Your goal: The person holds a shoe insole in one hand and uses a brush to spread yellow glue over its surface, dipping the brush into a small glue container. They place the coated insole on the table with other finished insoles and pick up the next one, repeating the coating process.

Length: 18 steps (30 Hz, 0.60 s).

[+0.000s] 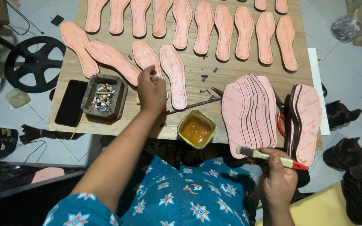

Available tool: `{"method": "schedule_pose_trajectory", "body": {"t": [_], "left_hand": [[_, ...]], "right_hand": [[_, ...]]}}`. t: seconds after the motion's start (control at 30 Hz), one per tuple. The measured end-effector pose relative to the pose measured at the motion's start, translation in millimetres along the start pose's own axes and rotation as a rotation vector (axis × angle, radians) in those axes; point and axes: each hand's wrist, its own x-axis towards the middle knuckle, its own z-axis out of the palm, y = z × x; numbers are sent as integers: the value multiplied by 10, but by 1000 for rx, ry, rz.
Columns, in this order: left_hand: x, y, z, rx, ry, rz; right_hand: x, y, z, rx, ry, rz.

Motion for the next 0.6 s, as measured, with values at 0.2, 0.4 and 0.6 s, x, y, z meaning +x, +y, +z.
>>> {"method": "schedule_pose_trajectory", "body": {"t": [0.2,0.4,0.6], "left_hand": [[-652,371,-426,-40,-83,129],[-1080,1147,-1255,-377,-343,309],[-1289,1588,-1845,-562,-196,836]], "right_hand": [[44,-11,-3,167,35,-20],[-53,16,74,131,-3,35],[-204,38,92,84,8,-60]]}}
